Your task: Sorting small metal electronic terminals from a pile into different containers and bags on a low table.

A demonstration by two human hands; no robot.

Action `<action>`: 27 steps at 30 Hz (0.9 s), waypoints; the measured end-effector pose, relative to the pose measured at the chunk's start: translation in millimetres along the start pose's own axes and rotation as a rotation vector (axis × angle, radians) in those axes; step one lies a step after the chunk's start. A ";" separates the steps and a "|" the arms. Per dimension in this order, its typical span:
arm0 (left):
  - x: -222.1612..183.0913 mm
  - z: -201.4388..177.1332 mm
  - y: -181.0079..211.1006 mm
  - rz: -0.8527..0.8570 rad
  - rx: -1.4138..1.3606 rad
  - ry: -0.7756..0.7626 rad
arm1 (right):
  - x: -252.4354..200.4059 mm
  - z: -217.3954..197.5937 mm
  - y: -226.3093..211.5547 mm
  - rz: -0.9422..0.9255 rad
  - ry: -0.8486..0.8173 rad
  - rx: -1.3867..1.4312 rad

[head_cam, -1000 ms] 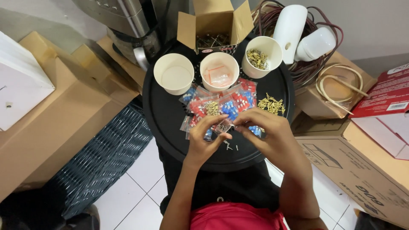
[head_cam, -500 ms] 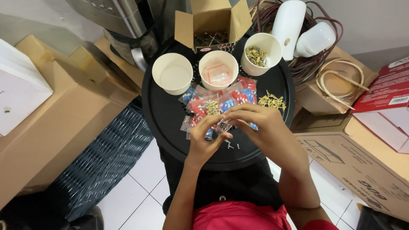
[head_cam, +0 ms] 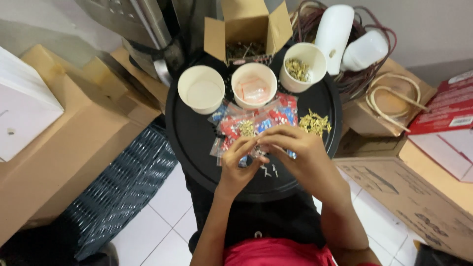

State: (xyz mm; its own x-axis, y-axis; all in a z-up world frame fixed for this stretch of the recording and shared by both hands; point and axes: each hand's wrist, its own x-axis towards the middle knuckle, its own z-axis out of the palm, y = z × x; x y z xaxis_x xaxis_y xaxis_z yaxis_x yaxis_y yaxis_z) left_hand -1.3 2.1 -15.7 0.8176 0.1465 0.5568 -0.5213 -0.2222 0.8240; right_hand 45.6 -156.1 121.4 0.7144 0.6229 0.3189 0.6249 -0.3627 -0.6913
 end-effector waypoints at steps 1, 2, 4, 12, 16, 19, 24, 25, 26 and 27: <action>2.7 -0.9 2.7 0.014 0.003 0.004 | -0.8 1.9 1.8 -0.013 0.005 -0.005; 4.6 -1.5 6.3 0.011 0.012 -0.002 | -2.3 3.7 3.1 -0.009 0.000 -0.012; 6.6 -2.2 9.5 0.018 0.019 -0.007 | -4.6 6.8 5.3 -0.011 0.000 -0.025; 4.0 -4.4 11.9 -0.027 0.082 -0.098 | -17.6 14.4 13.9 -0.043 -0.044 -0.033; 7.4 -2.3 12.8 -0.033 0.054 -0.085 | -26.7 12.7 11.4 -0.048 0.016 -0.046; 3.6 -2.5 18.6 -0.031 0.120 -0.073 | -51.3 24.9 20.9 0.032 0.181 -0.056; 11.9 -1.8 20.4 0.056 0.147 0.009 | -110.4 82.4 99.5 0.375 -0.072 -0.136; 8.0 -1.0 19.8 0.040 0.142 0.009 | -116.2 87.2 99.2 0.387 -0.083 -0.135; 7.3 -1.1 17.5 0.046 0.147 0.014 | -117.3 92.4 101.8 0.374 -0.077 -0.139; 6.4 -1.6 15.7 0.052 0.151 0.020 | -118.7 97.8 103.7 0.360 -0.071 -0.143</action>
State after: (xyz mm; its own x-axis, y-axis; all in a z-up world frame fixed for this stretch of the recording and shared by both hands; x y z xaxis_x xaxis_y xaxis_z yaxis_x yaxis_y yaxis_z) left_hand -4.6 1.1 1.0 0.7845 0.1497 0.6017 -0.5190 -0.3724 0.7694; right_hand -5.1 -200.0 -51.5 0.8753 0.4830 0.0228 0.3793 -0.6565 -0.6521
